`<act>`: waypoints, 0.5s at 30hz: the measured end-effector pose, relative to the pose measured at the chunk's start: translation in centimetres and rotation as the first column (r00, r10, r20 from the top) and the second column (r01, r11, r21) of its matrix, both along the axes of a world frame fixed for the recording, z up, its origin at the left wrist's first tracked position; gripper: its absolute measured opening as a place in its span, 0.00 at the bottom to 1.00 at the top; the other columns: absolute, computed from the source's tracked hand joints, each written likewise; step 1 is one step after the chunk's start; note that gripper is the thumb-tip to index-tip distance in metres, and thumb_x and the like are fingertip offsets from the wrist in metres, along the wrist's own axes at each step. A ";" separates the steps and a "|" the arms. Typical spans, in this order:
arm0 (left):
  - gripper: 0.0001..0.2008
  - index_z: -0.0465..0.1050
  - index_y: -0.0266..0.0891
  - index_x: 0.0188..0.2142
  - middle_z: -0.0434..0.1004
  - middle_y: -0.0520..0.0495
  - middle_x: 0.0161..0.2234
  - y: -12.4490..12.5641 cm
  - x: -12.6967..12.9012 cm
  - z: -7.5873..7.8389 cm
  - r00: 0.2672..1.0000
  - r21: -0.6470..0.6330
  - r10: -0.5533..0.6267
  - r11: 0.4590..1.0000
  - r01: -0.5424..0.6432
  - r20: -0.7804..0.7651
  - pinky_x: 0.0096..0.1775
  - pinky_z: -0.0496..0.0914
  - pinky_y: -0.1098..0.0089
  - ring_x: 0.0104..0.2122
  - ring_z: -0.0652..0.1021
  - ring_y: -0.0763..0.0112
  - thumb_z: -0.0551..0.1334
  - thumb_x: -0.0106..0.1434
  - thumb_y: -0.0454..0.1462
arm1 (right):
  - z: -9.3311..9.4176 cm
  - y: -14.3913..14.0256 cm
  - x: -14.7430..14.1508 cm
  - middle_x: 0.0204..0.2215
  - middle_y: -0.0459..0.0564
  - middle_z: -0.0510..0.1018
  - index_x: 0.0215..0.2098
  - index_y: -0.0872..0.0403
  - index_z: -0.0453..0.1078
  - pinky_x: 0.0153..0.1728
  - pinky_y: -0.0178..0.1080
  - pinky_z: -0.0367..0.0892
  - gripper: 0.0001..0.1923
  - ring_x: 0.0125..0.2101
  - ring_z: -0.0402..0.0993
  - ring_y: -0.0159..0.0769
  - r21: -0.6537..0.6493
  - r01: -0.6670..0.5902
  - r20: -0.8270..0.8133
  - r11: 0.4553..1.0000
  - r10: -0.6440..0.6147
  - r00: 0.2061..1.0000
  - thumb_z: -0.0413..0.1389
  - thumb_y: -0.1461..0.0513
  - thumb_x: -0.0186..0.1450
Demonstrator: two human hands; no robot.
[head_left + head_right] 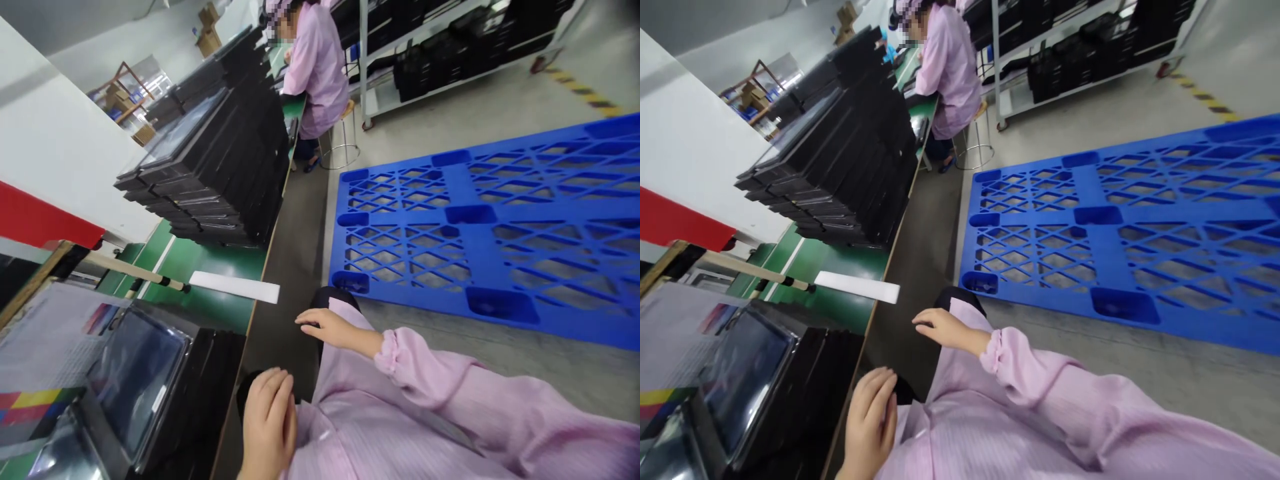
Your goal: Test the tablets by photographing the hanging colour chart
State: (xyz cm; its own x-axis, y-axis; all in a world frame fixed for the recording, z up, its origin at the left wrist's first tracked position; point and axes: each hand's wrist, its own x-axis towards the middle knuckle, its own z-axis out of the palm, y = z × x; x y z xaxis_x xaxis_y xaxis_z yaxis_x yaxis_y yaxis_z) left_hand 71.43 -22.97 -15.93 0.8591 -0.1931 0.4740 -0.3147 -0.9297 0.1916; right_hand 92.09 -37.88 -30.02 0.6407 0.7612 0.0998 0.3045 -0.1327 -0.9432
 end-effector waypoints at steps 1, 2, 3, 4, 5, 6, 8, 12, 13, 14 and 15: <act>0.19 0.72 0.38 0.53 0.79 0.42 0.45 -0.4 1.8 -0.8 0.998 -0.047 -0.037 0.998 0.034 -0.054 0.49 0.76 0.63 0.49 0.77 0.63 0.56 0.66 0.25 | -0.4 -0.7 0.3 0.51 0.55 0.77 0.51 0.54 0.76 0.57 0.45 0.68 0.22 0.51 0.74 0.41 -0.013 0.020 -0.033 1.000 -0.021 0.999 0.52 0.51 0.69; 0.18 0.72 0.39 0.52 0.79 0.42 0.44 -0.7 3.4 -1.5 0.992 -0.104 -0.064 0.993 0.054 -0.104 0.48 0.77 0.63 0.47 0.78 0.64 0.55 0.66 0.25 | -0.7 -1.2 0.7 0.50 0.55 0.77 0.51 0.54 0.77 0.56 0.44 0.68 0.21 0.50 0.74 0.40 -0.029 0.041 -0.066 0.999 -0.043 0.997 0.52 0.51 0.69; 0.17 0.72 0.39 0.51 0.79 0.42 0.44 -1.0 5.0 -1.9 0.985 -0.157 -0.083 0.986 0.060 -0.148 0.47 0.77 0.63 0.46 0.79 0.65 0.54 0.66 0.25 | -1.0 -1.6 1.1 0.49 0.55 0.78 0.50 0.55 0.77 0.54 0.44 0.69 0.21 0.48 0.75 0.39 -0.046 0.060 -0.098 0.997 -0.065 0.993 0.52 0.52 0.69; 0.17 0.72 0.40 0.51 0.79 0.43 0.43 -1.2 6.4 -2.3 0.976 -0.196 -0.110 0.978 0.073 -0.187 0.46 0.77 0.63 0.45 0.79 0.65 0.54 0.67 0.25 | -1.4 -1.8 1.5 0.48 0.56 0.78 0.50 0.56 0.77 0.53 0.44 0.70 0.20 0.47 0.75 0.38 -0.063 0.075 -0.129 0.995 -0.082 0.988 0.52 0.52 0.69; 0.17 0.72 0.41 0.50 0.79 0.43 0.43 -1.4 7.7 -2.5 0.965 -0.222 -0.139 0.971 0.089 -0.221 0.46 0.77 0.63 0.44 0.79 0.66 0.54 0.67 0.26 | -1.7 -1.8 2.1 0.46 0.56 0.78 0.49 0.56 0.76 0.52 0.44 0.70 0.19 0.46 0.76 0.38 -0.079 0.082 -0.158 0.994 -0.093 0.983 0.52 0.53 0.70; 0.17 0.72 0.41 0.50 0.79 0.43 0.43 -1.5 8.9 -2.7 0.954 -0.241 -0.165 0.965 0.103 -0.249 0.45 0.77 0.63 0.44 0.79 0.66 0.54 0.67 0.26 | -2.0 -1.5 2.8 0.45 0.56 0.79 0.48 0.57 0.76 0.51 0.45 0.70 0.19 0.45 0.76 0.37 -0.090 0.079 -0.182 0.993 -0.095 0.979 0.53 0.53 0.70; 0.16 0.73 0.42 0.49 0.80 0.44 0.42 -1.7 11.3 -3.1 0.938 -0.292 -0.193 0.951 0.106 -0.289 0.46 0.76 0.63 0.43 0.79 0.66 0.54 0.67 0.27 | -2.3 -0.5 4.8 0.44 0.55 0.79 0.47 0.58 0.76 0.52 0.45 0.70 0.17 0.45 0.76 0.35 -0.101 0.051 -0.216 0.994 -0.072 0.974 0.54 0.54 0.70; 0.14 0.76 0.42 0.45 0.81 0.43 0.40 -1.3 15.0 -4.2 0.903 -0.474 -0.157 0.879 -0.057 -0.399 0.45 0.76 0.64 0.42 0.80 0.65 0.52 0.71 0.33 | -1.2 0.6 10.1 0.46 0.53 0.78 0.46 0.57 0.75 0.57 0.47 0.67 0.16 0.48 0.74 0.35 -0.130 -0.005 -0.260 0.991 -0.029 0.965 0.57 0.54 0.69; 0.14 0.77 0.42 0.44 0.81 0.43 0.40 -1.1 15.8 -4.3 0.871 -0.492 -0.130 0.859 -0.140 -0.475 0.46 0.75 0.64 0.42 0.80 0.65 0.51 0.72 0.35 | -0.5 0.0 11.4 0.46 0.53 0.77 0.47 0.57 0.74 0.57 0.47 0.66 0.16 0.48 0.74 0.35 -0.154 0.001 -0.276 0.988 -0.044 0.960 0.57 0.54 0.69; 0.16 0.78 0.42 0.43 0.81 0.42 0.41 -0.7 16.5 -4.2 0.823 -0.483 -0.096 0.844 -0.231 -0.560 0.47 0.75 0.64 0.43 0.80 0.64 0.50 0.72 0.38 | 0.4 -1.1 12.5 0.46 0.53 0.77 0.48 0.58 0.74 0.58 0.48 0.66 0.16 0.49 0.73 0.35 -0.190 0.022 -0.292 0.982 -0.078 0.953 0.57 0.54 0.70; 0.18 0.78 0.42 0.43 0.81 0.41 0.42 -0.4 17.2 -3.9 0.764 -0.449 -0.056 0.835 -0.318 -0.643 0.49 0.74 0.63 0.44 0.80 0.63 0.50 0.72 0.40 | 1.5 -2.7 13.4 0.47 0.53 0.77 0.48 0.58 0.73 0.58 0.48 0.66 0.16 0.50 0.73 0.35 -0.238 0.054 -0.307 0.970 -0.128 0.943 0.56 0.55 0.70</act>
State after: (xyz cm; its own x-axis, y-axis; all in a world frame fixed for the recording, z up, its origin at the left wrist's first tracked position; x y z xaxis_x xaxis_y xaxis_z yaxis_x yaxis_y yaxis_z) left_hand 88.62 -23.36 -19.88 0.9838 0.0504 -0.1720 0.1627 -0.6541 0.7387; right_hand 105.46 -40.53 -28.52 0.6783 0.6770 -0.2855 -0.0291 -0.3634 -0.9312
